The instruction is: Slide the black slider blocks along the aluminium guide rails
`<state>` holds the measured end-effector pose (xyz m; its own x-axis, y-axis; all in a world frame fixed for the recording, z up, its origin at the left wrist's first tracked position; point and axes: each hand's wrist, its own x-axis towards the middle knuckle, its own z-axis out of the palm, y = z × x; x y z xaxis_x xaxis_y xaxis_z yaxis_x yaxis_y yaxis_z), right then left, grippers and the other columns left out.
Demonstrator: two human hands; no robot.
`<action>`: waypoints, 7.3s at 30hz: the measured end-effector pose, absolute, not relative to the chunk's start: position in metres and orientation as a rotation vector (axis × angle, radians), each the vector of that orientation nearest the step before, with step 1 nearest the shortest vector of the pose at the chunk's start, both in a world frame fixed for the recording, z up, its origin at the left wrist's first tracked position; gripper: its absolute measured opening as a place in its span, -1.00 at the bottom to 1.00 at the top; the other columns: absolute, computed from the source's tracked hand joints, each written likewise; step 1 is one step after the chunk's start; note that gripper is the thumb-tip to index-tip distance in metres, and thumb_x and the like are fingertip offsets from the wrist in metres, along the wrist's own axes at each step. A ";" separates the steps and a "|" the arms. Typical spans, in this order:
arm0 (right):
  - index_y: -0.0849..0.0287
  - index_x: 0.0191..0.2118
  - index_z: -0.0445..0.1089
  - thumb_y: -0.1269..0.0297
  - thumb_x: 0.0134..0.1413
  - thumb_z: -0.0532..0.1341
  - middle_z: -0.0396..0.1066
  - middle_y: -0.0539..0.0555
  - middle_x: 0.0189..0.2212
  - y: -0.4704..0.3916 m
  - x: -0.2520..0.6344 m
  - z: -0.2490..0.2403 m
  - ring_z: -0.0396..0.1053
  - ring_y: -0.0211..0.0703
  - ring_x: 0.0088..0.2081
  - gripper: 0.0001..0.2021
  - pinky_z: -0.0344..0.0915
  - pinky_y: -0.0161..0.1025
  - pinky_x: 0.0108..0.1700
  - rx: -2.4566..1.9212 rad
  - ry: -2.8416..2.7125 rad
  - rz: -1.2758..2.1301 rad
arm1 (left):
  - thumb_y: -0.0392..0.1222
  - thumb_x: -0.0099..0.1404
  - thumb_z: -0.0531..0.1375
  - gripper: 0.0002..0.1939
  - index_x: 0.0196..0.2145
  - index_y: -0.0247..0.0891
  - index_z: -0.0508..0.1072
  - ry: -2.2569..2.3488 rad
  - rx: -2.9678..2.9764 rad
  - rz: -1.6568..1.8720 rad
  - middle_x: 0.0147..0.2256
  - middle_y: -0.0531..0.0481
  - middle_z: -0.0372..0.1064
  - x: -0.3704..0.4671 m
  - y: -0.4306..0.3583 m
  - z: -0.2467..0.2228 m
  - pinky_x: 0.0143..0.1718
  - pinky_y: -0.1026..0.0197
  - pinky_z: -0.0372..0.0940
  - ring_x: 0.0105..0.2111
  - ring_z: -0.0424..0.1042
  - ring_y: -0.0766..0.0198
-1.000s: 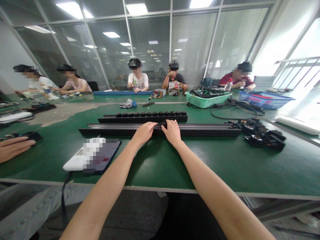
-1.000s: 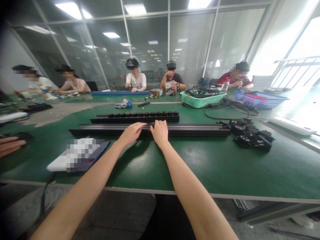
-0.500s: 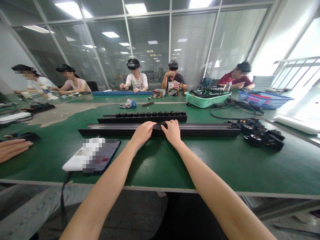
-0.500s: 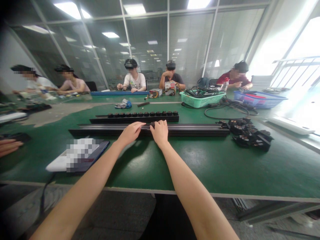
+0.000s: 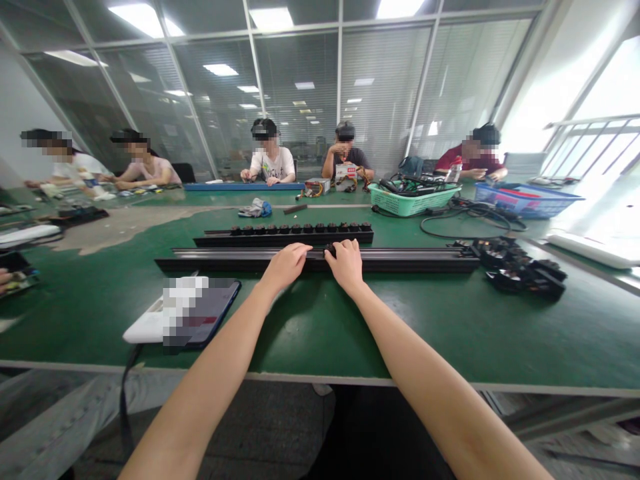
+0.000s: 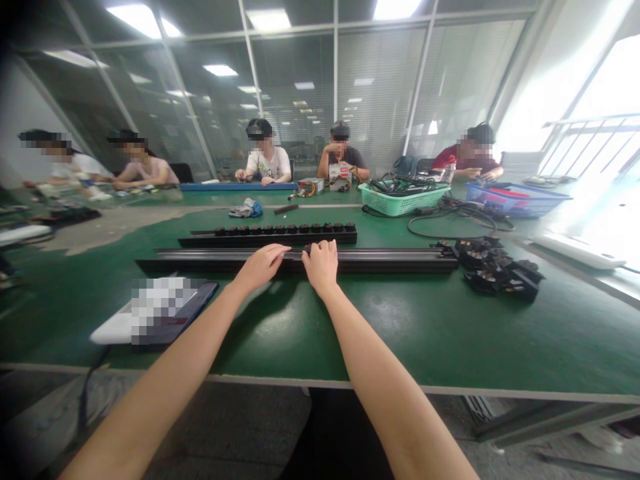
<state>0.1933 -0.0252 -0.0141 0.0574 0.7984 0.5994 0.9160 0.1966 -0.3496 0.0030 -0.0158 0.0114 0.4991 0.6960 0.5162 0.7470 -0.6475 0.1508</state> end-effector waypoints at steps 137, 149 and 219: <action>0.18 -0.04 0.47 0.13 0.22 0.18 0.46 0.22 0.00 -0.029 0.231 0.001 0.26 0.14 0.05 -0.70 0.14 -0.04 0.06 -1.832 -1.697 -0.070 | -0.25 0.48 -0.01 -0.64 0.07 -0.23 0.52 -1.175 -2.607 -0.928 0.07 -0.15 0.47 -0.001 -0.010 0.011 0.23 -0.02 0.33 0.10 0.44 0.09; 0.19 -0.08 0.46 0.15 0.22 0.15 0.45 0.26 -0.02 -0.029 0.233 0.000 0.21 0.18 0.07 -0.72 0.04 0.05 0.07 -1.880 -1.669 -0.105 | -0.23 0.48 -0.01 -0.63 0.07 -0.21 0.52 -1.199 -2.616 -0.928 0.09 -0.14 0.46 -0.001 -0.011 0.011 0.23 -0.03 0.33 0.12 0.43 0.08; 0.27 -0.01 0.44 0.15 0.16 0.22 0.40 0.34 0.01 -0.039 0.242 0.013 0.16 0.27 0.12 -0.64 0.03 0.02 0.06 -2.122 -1.410 -0.021 | -0.21 0.49 -0.02 -0.62 0.08 -0.22 0.52 -1.234 -2.616 -0.907 0.09 -0.13 0.46 0.000 -0.012 0.011 0.21 -0.01 0.34 0.11 0.43 0.07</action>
